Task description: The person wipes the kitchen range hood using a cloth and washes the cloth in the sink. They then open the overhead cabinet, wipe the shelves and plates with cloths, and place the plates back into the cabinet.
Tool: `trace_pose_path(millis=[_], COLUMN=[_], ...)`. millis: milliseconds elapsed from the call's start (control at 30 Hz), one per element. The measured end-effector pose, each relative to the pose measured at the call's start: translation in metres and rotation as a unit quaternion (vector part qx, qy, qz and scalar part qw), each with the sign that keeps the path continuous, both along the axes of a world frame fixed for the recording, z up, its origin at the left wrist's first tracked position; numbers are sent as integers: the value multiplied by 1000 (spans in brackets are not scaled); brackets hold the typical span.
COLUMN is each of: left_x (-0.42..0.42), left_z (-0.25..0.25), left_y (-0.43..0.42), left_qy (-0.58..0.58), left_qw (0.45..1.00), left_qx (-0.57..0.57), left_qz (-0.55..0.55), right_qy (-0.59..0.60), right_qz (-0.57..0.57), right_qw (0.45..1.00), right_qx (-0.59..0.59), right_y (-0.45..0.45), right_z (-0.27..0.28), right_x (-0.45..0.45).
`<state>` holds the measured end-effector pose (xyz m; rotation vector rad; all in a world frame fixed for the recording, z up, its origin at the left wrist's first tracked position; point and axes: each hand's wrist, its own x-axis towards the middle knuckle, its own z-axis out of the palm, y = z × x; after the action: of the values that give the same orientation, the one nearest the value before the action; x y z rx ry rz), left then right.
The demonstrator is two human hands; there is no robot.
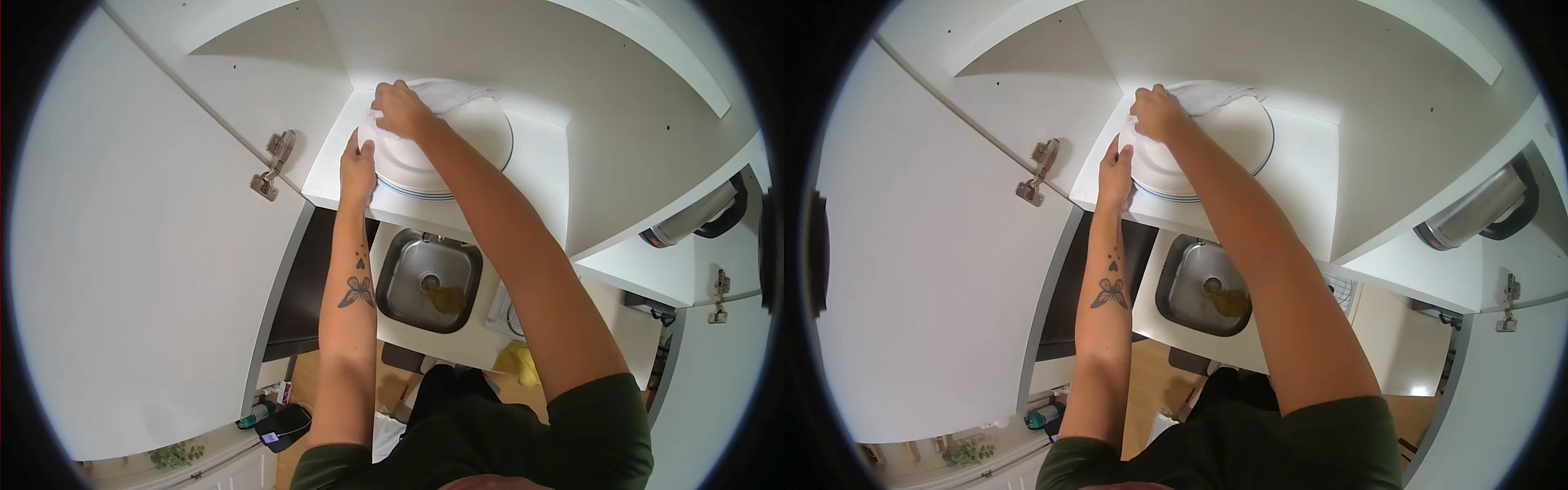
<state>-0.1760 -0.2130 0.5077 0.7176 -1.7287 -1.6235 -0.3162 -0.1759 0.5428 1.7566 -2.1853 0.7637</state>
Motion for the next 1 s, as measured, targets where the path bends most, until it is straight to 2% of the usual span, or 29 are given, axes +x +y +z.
trace_pose_path(millis=[67, 100, 167, 233, 300, 333, 400, 433, 500, 533, 600, 633, 667, 700, 733, 767, 833, 867, 900, 967, 1000], left_x=[-2, -2, -3, -3, -3, -1, -2, -2, -2, -4, -6, -5, -3, -2, -4, -4, -4, -11, -12, -12, -16], left_z=[0, -5, -10, -10, -7, -4, 1, 2, -2, -5, -6, -4, 1, 2, -2, 3, 13, 2, 10, 26, 26], left_y=[-3, -5, -6, -6, -5, -2, 1, 2, 0, -1, -3, -3, -1, -1, -8, -9, -13, -25, -20, -12, -24], left_qy=[39, 38, 36, 37, 42, 25, 11, -1, -15, -5, 2, 0, -48, -96, -100, -102, -228, -245, -244, -346, -355], left_qw=[999, 999, 999, 999, 999, 1000, 1000, 1000, 999, 999, 1000, 1000, 998, 994, 994, 994, 967, 944, 944, 873, 872], left_qx=[24, 25, 26, 16, 7, 1, -5, -16, -26, -20, 8, 8, -17, -43, -23, -25, -113, -208, -210, -329, -329], left_qz=[-18, -17, -21, -20, -19, -10, -3, 13, 27, 26, 21, 17, 26, 36, 29, 26, 30, 73, 70, 95, 72], right_qy=[65, 64, 96, 97, 38, 37, -9, -8, -110, -109, -49, -26, -3, 1, 7, 4, -8, -10, -35, -64, -56], right_qz=[-71, -71, -226, -227, -155, -156, 14, 12, 92, 88, 58, 2, -53, -143, -233, -235, -392, -395, -400, -406, -391], right_qw=[995, 995, 969, 969, 987, 987, 999, 999, 990, 990, 991, 992, 989, 980, 963, 963, 912, 911, 905, 897, 914], right_qx=[-6, -5, -24, -24, -28, -27, -44, -45, 2, 1, 108, 122, 136, 137, 136, 134, 121, 119, 140, 159, 96], right_y=[-15, -17, -9, -1, 8, 11, 19, 30, 60, 76, 112, 132, 152, 167, 180, 192, 213, 221, 229, 242, 246], right_z=[-3, -5, -5, -6, -3, -5, -10, -9, -5, -1, 5, 10, 17, 20, 24, 24, 24, 15, 0, -22, -27], right_x=[-12, -18, -32, -37, -25, -14, 7, 13, 22, 21, 14, 10, 9, 10, 10, 12, 21, 25, 31, 45, 53])
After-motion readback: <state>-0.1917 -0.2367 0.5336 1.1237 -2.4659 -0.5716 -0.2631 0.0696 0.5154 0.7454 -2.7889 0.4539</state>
